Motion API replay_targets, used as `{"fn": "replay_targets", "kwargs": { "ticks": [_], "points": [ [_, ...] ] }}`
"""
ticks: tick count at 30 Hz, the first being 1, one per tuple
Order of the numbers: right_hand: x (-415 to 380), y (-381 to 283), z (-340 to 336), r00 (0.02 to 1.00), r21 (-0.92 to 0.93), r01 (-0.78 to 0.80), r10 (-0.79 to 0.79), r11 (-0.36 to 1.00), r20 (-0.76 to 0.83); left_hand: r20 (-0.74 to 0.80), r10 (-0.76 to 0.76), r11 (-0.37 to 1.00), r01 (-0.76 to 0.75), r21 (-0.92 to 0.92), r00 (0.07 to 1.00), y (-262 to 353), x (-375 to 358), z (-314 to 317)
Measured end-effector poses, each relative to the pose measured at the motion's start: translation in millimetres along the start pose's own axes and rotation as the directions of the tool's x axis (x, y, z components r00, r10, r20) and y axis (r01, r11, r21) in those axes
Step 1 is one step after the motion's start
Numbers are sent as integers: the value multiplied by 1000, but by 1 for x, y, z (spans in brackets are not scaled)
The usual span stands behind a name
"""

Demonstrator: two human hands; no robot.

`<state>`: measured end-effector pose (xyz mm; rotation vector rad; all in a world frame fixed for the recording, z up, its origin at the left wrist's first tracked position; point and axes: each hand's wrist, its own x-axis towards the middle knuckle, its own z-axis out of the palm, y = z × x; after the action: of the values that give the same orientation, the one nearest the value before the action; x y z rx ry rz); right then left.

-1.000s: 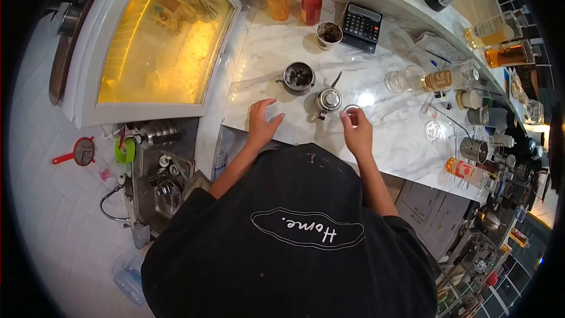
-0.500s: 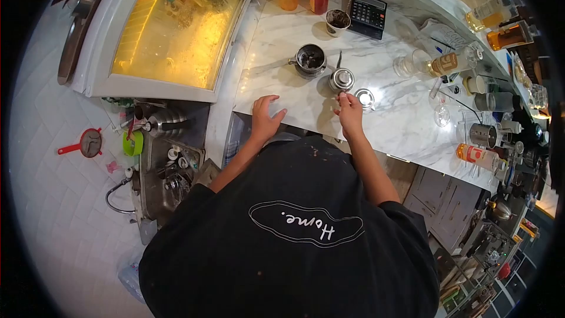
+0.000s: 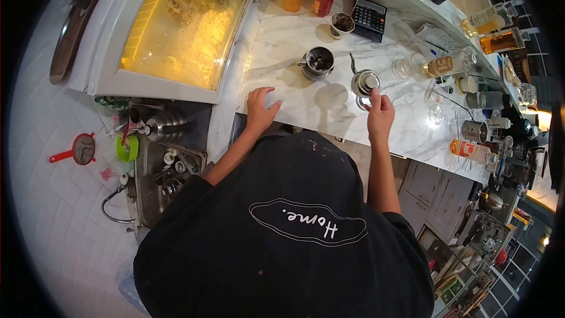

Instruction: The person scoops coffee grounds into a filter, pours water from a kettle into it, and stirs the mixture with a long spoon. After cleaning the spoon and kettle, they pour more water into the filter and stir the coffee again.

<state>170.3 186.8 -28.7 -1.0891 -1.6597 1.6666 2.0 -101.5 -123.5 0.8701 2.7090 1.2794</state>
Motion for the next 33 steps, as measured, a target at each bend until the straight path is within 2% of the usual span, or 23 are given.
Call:
{"fn": "replay_targets", "kwargs": {
  "ticks": [1, 4, 5, 8, 9, 12, 15, 18, 24, 33],
  "points": [
    [3, -8, -3, 997, -228, 62, -73, 972, -40, -7, 6, 1000, -6, 3, 1000, -4, 5, -1],
    [6, -50, -6, 989, -506, 135, -151, 852, 10, -37, 44, 999, -43, 33, 998, -15, 19, -2],
    [4, -66, -3, 988, -551, 136, -151, 824, 18, -23, 48, 997, -47, 55, 999, -18, 23, -2],
    [12, -83, 0, 942, -692, 316, -302, 649, 147, 20, 68, 989, -70, 134, 998, -25, 30, -3],
    [11, -94, 6, 941, -710, 318, -300, 629, 156, 36, 79, 982, -84, 169, 996, -26, 31, -4],
    [11, -111, 17, 849, -760, 476, -456, 442, 267, 58, 136, 961, -146, 235, 989, -31, 35, -4],
    [12, -129, 26, 826, -758, 529, -440, 383, 353, 50, 179, 950, -186, 252, 983, -35, 35, -3],
    [14, -138, 34, 755, -726, 616, -491, 306, 433, 38, 195, 946, -199, 256, 980, -33, 36, -4],
    [15, -151, 52, 682, -693, 692, -498, 202, 536, 53, 207, 941, -214, 262, 977, -32, 39, -8],
    [16, -163, 61, 690, -719, 676, -481, 161, 541, 67, 174, 945, -186, 270, 983, -35, 52, -10]
  ]
}}
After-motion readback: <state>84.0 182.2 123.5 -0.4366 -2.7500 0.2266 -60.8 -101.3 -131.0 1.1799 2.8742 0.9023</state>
